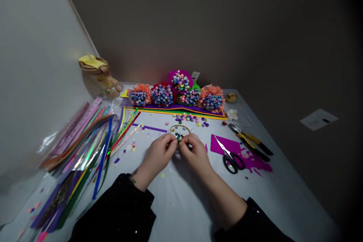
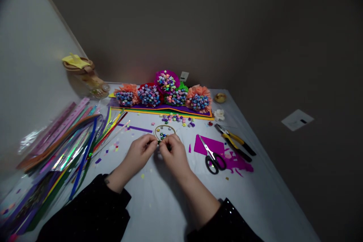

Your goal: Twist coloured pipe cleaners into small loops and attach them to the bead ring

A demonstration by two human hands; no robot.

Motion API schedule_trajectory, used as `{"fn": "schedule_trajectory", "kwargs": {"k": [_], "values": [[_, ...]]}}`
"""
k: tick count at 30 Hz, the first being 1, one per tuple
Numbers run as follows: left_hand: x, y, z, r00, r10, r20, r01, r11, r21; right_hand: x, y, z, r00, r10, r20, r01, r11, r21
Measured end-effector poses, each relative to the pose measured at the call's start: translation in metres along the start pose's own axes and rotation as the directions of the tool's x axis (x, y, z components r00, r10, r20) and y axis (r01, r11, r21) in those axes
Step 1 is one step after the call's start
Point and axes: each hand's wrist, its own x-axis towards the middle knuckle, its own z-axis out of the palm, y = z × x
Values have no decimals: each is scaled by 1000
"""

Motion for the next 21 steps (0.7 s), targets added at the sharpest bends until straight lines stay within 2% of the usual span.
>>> {"fn": "schedule_trajectory", "kwargs": {"k": [4,8,16,21], "values": [[-2,1,1,998,57,-38,-54,996,66,-1,-1,0,995,102,-7,-102,995,22],[-3,1,2,997,67,-45,-63,994,88,-1,-2,0,989,146,-2,-146,987,62],[2,4,1,994,-111,12,111,985,-131,-2,-2,1,1000,16,-3,-16,997,73],[3,7,-1,988,-147,43,153,968,-201,-2,-1,2,1000,-20,5,20,996,87]]}}
